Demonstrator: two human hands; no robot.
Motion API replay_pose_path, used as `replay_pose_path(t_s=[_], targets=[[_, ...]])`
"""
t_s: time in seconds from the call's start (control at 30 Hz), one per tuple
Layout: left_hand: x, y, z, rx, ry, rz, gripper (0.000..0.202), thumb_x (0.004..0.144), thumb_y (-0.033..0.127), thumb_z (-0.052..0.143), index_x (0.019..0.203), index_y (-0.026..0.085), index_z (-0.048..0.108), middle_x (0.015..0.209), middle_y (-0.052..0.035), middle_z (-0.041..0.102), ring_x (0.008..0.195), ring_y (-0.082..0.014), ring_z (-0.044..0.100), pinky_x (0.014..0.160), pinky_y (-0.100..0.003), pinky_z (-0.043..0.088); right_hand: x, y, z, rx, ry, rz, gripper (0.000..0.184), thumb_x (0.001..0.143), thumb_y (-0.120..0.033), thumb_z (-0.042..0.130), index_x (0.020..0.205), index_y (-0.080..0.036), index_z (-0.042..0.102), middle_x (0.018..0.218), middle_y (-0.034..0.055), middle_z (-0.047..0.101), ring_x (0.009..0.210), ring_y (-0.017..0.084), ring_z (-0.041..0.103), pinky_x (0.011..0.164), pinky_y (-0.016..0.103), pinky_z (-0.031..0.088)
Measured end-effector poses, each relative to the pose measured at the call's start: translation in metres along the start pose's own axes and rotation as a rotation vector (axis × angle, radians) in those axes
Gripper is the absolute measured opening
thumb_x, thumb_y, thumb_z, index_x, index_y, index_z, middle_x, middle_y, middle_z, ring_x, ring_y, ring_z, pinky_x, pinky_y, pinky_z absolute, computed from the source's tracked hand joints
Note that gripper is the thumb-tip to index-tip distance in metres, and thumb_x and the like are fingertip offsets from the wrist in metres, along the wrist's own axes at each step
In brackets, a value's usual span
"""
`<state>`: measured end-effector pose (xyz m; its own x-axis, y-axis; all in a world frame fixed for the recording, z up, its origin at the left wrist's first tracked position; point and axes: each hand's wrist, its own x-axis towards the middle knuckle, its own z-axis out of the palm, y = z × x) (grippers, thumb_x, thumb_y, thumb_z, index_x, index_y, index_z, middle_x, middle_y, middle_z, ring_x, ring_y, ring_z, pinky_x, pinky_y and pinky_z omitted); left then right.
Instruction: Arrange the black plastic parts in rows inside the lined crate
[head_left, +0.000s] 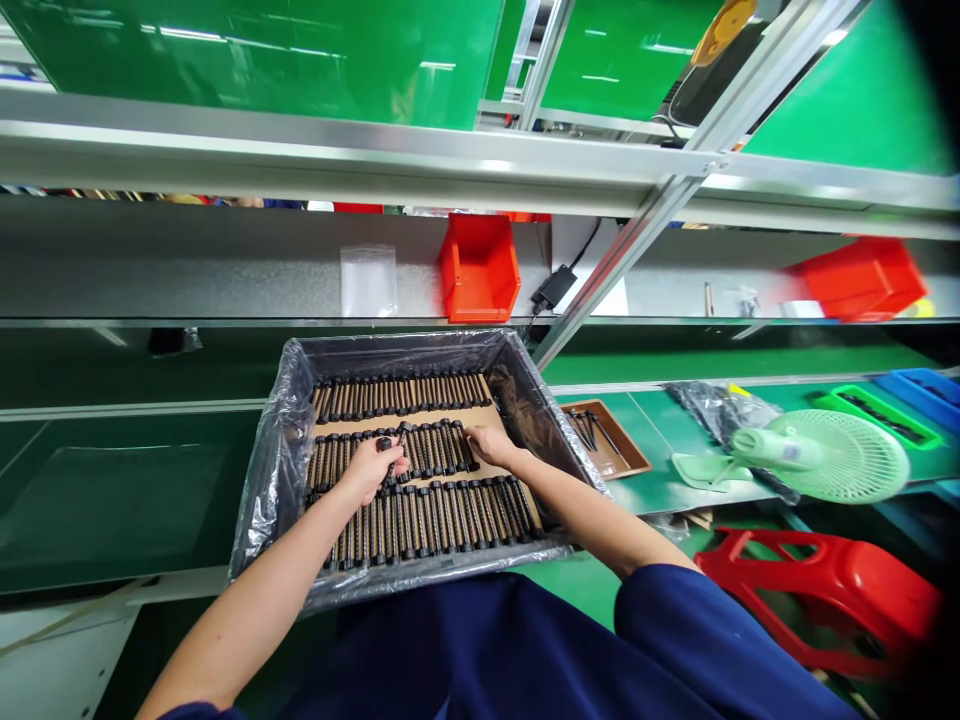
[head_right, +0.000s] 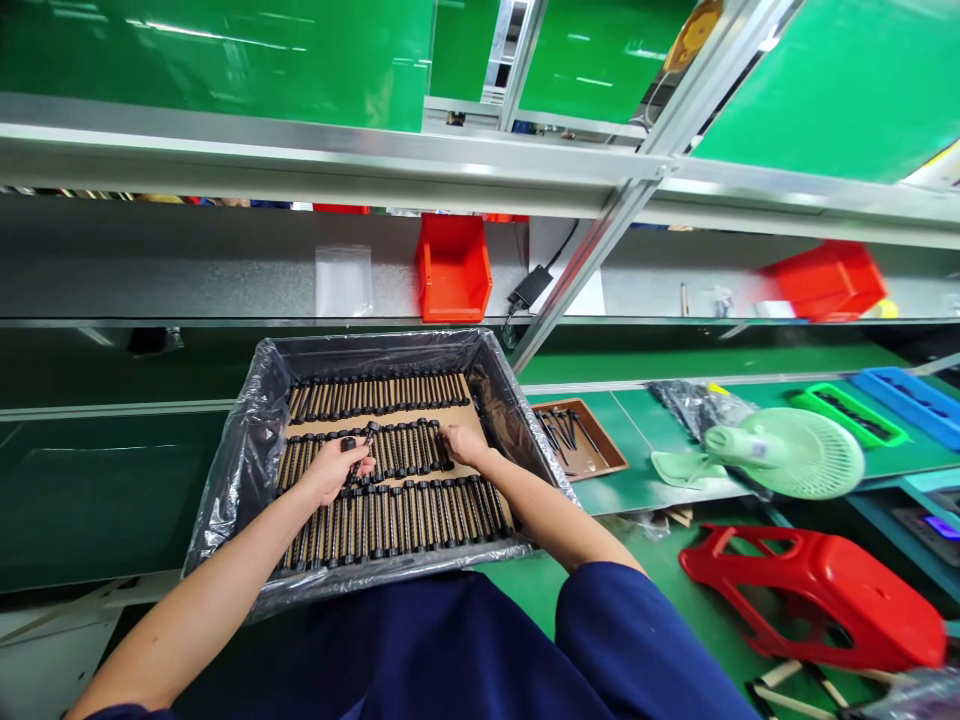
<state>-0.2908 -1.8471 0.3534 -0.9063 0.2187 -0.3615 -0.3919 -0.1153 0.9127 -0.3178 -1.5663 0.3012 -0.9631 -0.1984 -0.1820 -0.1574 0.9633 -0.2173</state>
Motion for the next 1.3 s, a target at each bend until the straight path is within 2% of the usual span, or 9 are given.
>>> replay_pose_path(t_s=[0.1,0.23,0.3,0.37,0.5,0.63,0.77,1.0,1.3], targets=[[-0.003,0.001,0.001,0.007,-0.033,0.021,0.032,0.067,0.023,0.079,0.092,0.008,0.065,0.065,-0.0048,0.065,0.056,-0.0121,0.063,0.056,-0.023,0.051,-0.005,-0.039,-0.005,0.495,0.041,-0.06,0.027,0.093,-0.032,0.045,0.083,-0.016,0.064,0.082,0.0048,0.067,0.074,0.015,0.061,0.065,0.023,0.045],[-0.003,-0.006,0.002,0.029,-0.129,0.046,0.037,0.061,0.03,0.083,0.087,0.01,0.065,0.066,-0.0037,0.065,0.056,-0.0115,0.061,0.056,-0.023,0.05,-0.018,-0.109,0.003,1.309,-0.113,-0.052,0.036,0.078,-0.053,0.064,0.073,-0.018,0.058,0.067,-0.0006,0.06,0.056,0.011,0.055,0.049,0.021,0.044],[-0.002,-0.01,0.002,0.05,-0.141,0.032,0.037,0.058,0.032,0.084,0.081,0.011,0.065,0.07,-0.0031,0.065,0.06,-0.0115,0.061,0.059,-0.025,0.052,-0.021,-0.132,0.008,1.507,-0.065,0.021,0.038,0.072,-0.053,0.071,0.07,-0.018,0.055,0.062,-0.0026,0.056,0.052,0.009,0.05,0.046,0.019,0.041],[0.0,-0.013,0.001,0.071,-0.11,0.012,0.037,0.057,0.033,0.084,0.082,0.012,0.066,0.074,-0.0039,0.066,0.064,-0.0122,0.063,0.064,-0.026,0.054,-0.018,-0.136,0.009,1.586,-0.003,0.083,0.039,0.071,-0.052,0.072,0.068,-0.019,0.052,0.059,-0.0039,0.053,0.048,0.007,0.045,0.043,0.018,0.039],[0.003,-0.013,-0.003,0.174,-0.048,0.01,0.034,0.07,0.04,0.074,0.089,0.013,0.064,0.076,-0.0065,0.067,0.056,-0.0106,0.06,0.051,-0.021,0.048,0.005,-0.086,-0.001,1.429,0.069,0.168,0.031,0.077,-0.047,0.067,0.071,-0.019,0.053,0.056,-0.0043,0.051,0.047,0.009,0.046,0.043,0.019,0.04],[0.003,-0.007,-0.005,0.263,-0.09,0.056,0.03,0.076,0.043,0.065,0.084,0.015,0.061,0.054,0.0035,0.052,0.035,-0.0042,0.034,0.034,-0.016,0.022,0.028,-0.008,-0.005,0.834,0.213,0.429,0.025,0.085,-0.037,0.059,0.071,-0.017,0.055,0.058,-0.0022,0.054,0.049,0.009,0.05,0.05,0.02,0.044],[-0.002,-0.001,-0.003,0.248,-0.119,0.057,0.028,0.073,0.038,0.066,0.087,0.015,0.06,0.058,0.005,0.05,0.037,-0.0024,0.029,0.036,-0.016,0.017,0.035,0.035,0.011,0.35,0.157,0.548,0.014,0.082,-0.026,0.063,0.079,-0.013,0.066,0.075,0.008,0.067,0.073,0.017,0.065,0.068,0.024,0.048],[0.003,-0.006,-0.006,0.229,-0.135,0.016,0.029,0.07,0.035,0.068,0.09,0.015,0.059,0.063,0.0039,0.05,0.042,-0.0034,0.034,0.039,-0.017,0.021,0.042,0.035,0.033,0.279,0.133,0.512,0.02,0.08,-0.026,0.067,0.094,-0.013,0.07,0.096,0.0116,0.071,0.095,0.021,0.065,0.08,0.023,0.044],[0.006,-0.01,-0.007,0.155,-0.152,0.048,0.038,0.075,0.044,0.066,0.101,0.017,0.058,0.069,0.002,0.055,0.046,-0.0051,0.041,0.04,-0.017,0.026,0.035,0.019,0.017,0.306,0.169,0.498,0.008,0.081,-0.015,0.062,0.083,-0.012,0.069,0.087,0.01,0.071,0.086,0.019,0.066,0.071,0.021,0.043]])
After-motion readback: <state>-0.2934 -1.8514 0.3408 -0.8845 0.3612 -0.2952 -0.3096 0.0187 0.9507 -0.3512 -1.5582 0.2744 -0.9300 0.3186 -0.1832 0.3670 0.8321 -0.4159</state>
